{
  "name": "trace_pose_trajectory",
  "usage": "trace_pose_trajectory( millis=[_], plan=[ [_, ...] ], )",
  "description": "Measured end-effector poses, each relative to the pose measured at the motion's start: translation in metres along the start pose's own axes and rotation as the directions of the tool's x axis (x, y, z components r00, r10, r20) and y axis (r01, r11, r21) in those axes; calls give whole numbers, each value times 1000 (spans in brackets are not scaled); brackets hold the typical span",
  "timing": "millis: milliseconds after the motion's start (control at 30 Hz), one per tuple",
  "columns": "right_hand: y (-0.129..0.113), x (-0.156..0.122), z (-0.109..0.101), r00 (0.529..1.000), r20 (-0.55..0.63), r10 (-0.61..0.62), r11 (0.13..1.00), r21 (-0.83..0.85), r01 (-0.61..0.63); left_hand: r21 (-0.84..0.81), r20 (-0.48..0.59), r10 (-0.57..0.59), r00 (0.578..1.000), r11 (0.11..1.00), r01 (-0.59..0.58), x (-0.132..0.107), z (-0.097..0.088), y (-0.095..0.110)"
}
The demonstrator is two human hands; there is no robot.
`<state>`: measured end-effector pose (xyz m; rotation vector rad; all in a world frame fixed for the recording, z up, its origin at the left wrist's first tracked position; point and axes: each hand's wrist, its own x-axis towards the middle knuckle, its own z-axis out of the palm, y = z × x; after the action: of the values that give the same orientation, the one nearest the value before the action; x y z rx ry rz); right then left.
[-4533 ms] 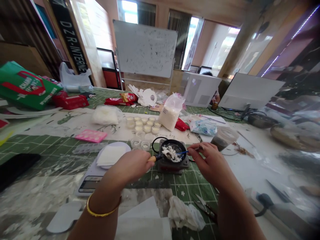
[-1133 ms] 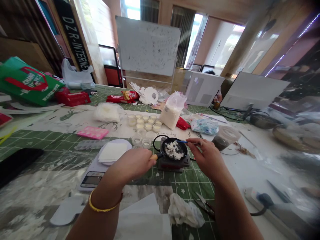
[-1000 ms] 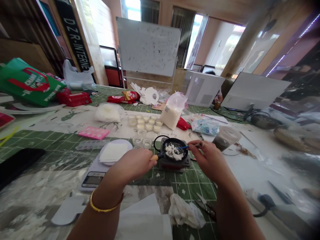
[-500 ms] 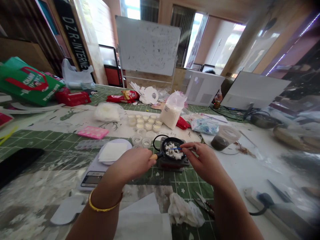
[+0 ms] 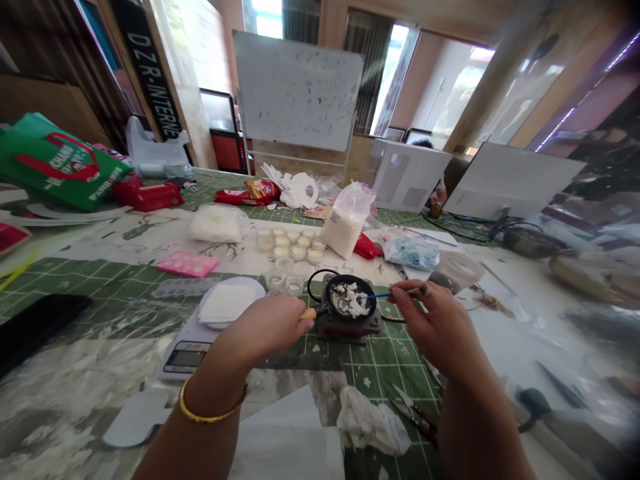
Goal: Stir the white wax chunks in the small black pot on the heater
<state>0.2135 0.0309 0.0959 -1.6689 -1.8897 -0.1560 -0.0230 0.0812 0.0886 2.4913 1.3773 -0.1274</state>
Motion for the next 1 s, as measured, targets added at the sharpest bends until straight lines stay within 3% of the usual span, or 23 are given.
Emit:
trace_pose_trajectory(
  millis=[133, 333, 500, 633, 800, 1000],
  plan=[
    [-4, -2, 0, 992, 114, -58, 997, 47, 53, 1, -3, -2, 1000, 1000, 2, -1, -1, 1],
    [-8, -3, 3, 992, 102, -69, 992, 115, 57, 3, -11, 11, 1000, 1000, -11, 0, 1, 1],
    [-9, 0, 7, 980, 185, -70, 988, 148, 42, 7, -7, 8, 1000, 1000, -8, 0, 0, 0],
    [-8, 1, 10, 993, 120, -6, 988, 155, -12, -9, -14, 12, 1000, 1000, -13, -1, 0, 1],
    [-6, 2, 11, 986, 158, -43, 995, 99, 28, -13, -12, -16, 1000, 1000, 16, -2, -1, 2],
    [-2, 4, 12, 997, 80, -22, 991, 137, 11, 0, -11, 1, 1000, 1000, -1, -1, 0, 1]
  ],
)
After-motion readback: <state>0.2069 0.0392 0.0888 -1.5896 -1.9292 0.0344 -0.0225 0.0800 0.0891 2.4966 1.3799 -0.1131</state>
